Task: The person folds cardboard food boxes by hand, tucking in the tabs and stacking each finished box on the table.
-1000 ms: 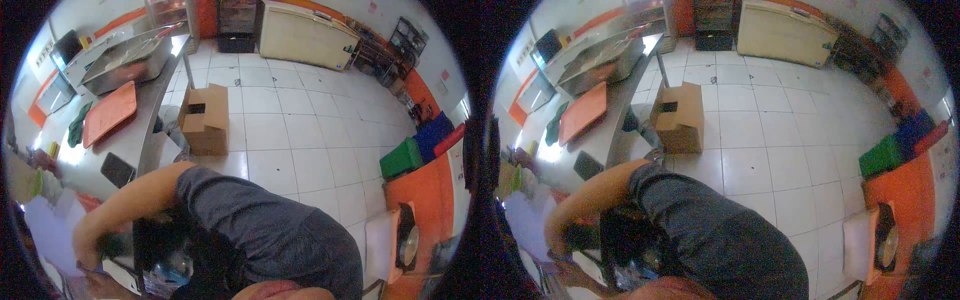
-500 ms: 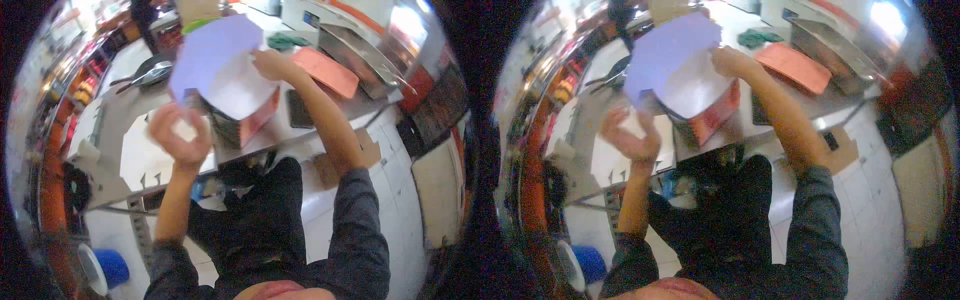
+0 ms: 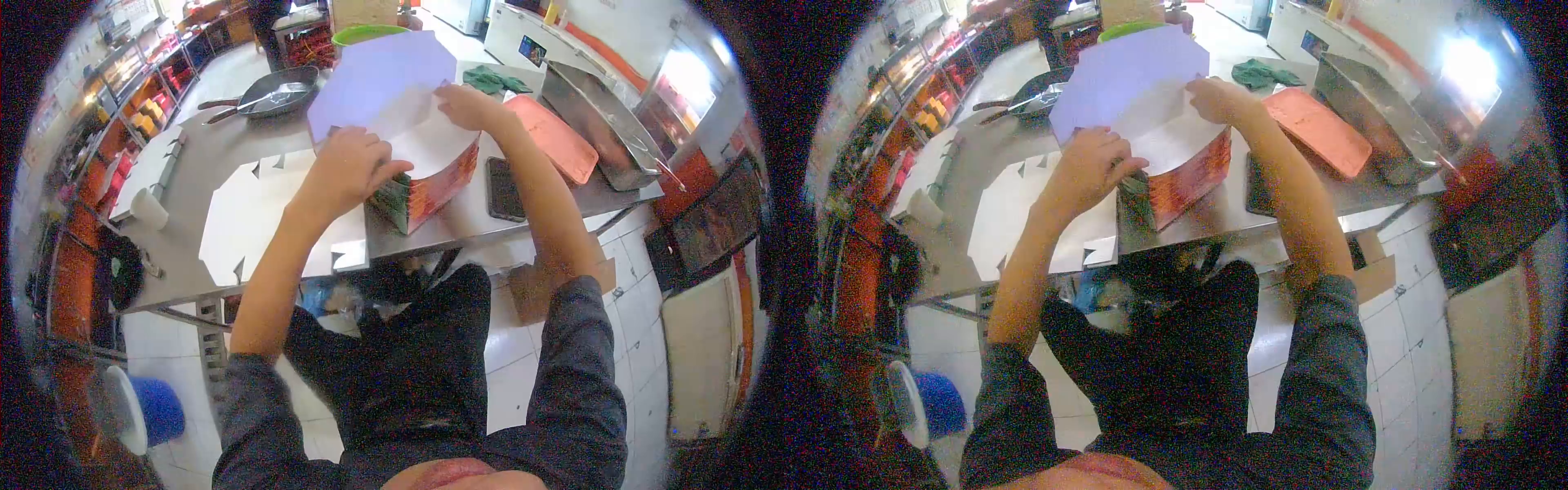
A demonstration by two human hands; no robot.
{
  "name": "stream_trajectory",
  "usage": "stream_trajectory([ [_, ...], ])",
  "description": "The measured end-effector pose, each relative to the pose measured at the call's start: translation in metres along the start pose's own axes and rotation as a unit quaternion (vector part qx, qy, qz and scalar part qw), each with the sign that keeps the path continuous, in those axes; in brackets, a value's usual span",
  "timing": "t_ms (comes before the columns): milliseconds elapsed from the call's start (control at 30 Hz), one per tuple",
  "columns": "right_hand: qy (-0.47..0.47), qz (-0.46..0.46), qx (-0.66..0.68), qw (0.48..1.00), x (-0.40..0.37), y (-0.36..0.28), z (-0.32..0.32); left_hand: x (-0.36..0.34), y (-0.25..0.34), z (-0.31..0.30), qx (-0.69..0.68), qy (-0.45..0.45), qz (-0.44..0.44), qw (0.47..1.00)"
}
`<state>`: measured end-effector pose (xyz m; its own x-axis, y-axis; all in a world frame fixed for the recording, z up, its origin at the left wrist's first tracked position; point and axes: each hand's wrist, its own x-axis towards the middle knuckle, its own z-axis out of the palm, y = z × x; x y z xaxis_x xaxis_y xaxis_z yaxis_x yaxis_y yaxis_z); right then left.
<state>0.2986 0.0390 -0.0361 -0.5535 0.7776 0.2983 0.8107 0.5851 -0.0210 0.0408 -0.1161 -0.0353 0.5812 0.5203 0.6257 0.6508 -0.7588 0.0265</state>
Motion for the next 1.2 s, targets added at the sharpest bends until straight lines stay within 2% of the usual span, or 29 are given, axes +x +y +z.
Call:
stream_trajectory([
  [67, -0.029, -0.018, -0.011, 0.999, 0.003, -0.003, 0.001, 0.003, 0.002, 0.0, 0.004, -0.016, -0.009, 1.0],
  [133, -0.074, 0.061, -0.01, 0.995, 0.009, -0.002, 0.006, 0.005, 0.0, -0.002, 0.021, -0.061, -0.046, 0.997],
  [167, -0.065, 0.063, -0.012, 0.996, 0.01, 0.002, 0.009, 0.006, 0.001, -0.003, 0.026, -0.058, -0.039, 0.997],
  [233, -0.023, -0.07, -0.063, 0.995, 0.011, 0.013, 0.017, 0.002, 0.005, -0.002, -0.127, -0.01, -0.068, 0.989],
  [267, -0.067, -0.106, -0.139, 0.982, 0.014, 0.015, 0.015, -0.001, 0.009, -0.001, -0.122, -0.01, -0.061, 0.991],
  [300, -0.058, -0.102, -0.139, 0.983, 0.014, 0.014, 0.011, -0.005, 0.015, 0.001, -0.086, 0.045, 0.004, 0.995],
  [333, -0.057, -0.077, -0.131, 0.987, 0.009, 0.011, 0.007, -0.007, 0.019, 0.002, -0.052, 0.1, 0.07, 0.991],
  [367, -0.056, -0.052, -0.121, 0.99, 0.004, 0.009, 0.004, -0.008, 0.019, 0.003, -0.048, 0.097, 0.081, 0.991],
  [400, -0.049, -0.046, -0.12, 0.991, -0.003, 0.003, -0.002, -0.011, 0.017, 0.004, -0.04, 0.052, 0.056, 0.996],
  [433, -0.029, 0.06, -0.059, 0.996, -0.01, -0.005, -0.011, -0.011, 0.016, 0.004, -0.032, 0.007, 0.029, 0.999],
  [467, -0.008, 0.164, 0.002, 0.986, -0.015, -0.01, -0.019, -0.009, 0.014, 0.003, -0.057, 0.028, -0.006, 0.998],
  [567, -0.014, 0.21, 0.043, 0.977, -0.021, -0.001, -0.03, -0.003, -0.015, 0.009, -0.026, 0.048, -0.017, 0.998],
  [600, -0.012, 0.209, 0.043, 0.977, -0.022, 0.004, -0.029, -0.001, -0.019, 0.007, -0.06, 0.06, -0.006, 0.996],
  [667, -0.084, 0.133, 0.024, 0.987, -0.024, 0.015, -0.024, -0.002, -0.028, 0.006, -0.061, 0.032, -0.01, 0.998],
  [700, -0.084, 0.131, 0.025, 0.988, -0.021, 0.025, -0.018, -0.002, -0.03, 0.005, -0.065, 0.001, -0.014, 0.998],
  [767, -0.149, 0.122, 0.076, 0.978, -0.009, 0.043, -0.003, -0.003, -0.015, -0.002, -0.089, 0.035, -0.029, 0.995],
  [833, -0.054, 0.026, -0.121, 0.991, -0.037, 0.0, -0.043, -0.019, -0.012, -0.011, -0.103, 0.076, -0.053, 0.99],
  [867, 0.069, 0.145, -0.083, 0.984, -0.047, -0.02, -0.048, -0.033, -0.015, -0.019, -0.092, 0.061, -0.075, 0.991],
  [900, 0.187, 0.258, -0.038, 0.947, -0.058, -0.04, -0.051, -0.048, -0.019, -0.027, -0.08, 0.048, -0.099, 0.991],
  [933, 0.262, 0.226, -0.031, 0.937, -0.072, -0.062, -0.061, -0.066, -0.023, -0.037, -0.07, 0.052, -0.113, 0.99],
  [967, 0.336, 0.197, -0.018, 0.921, -0.088, -0.084, -0.068, -0.087, -0.028, -0.051, -0.101, -0.086, -0.185, 0.974],
  [1000, 0.342, 0.174, 0.041, 0.922, -0.102, -0.106, -0.067, -0.107, -0.035, -0.066, -0.129, -0.226, -0.252, 0.932],
  [1033, 0.35, 0.152, 0.099, 0.919, -0.114, -0.126, -0.061, -0.127, -0.046, -0.073, -0.082, -0.329, -0.241, 0.909],
  [1100, 0.276, 0.033, 0.26, 0.925, -0.125, -0.156, -0.03, -0.154, -0.061, -0.072, -0.087, -0.401, -0.196, 0.89],
  [1167, 0.112, -0.115, 0.369, 0.916, -0.12, -0.178, -0.01, -0.148, -0.053, -0.08, -0.086, -0.413, -0.202, 0.884],
  [1200, 0.115, -0.122, 0.376, 0.911, -0.117, -0.183, 0.004, -0.144, -0.048, -0.082, -0.092, -0.425, -0.198, 0.878],
])
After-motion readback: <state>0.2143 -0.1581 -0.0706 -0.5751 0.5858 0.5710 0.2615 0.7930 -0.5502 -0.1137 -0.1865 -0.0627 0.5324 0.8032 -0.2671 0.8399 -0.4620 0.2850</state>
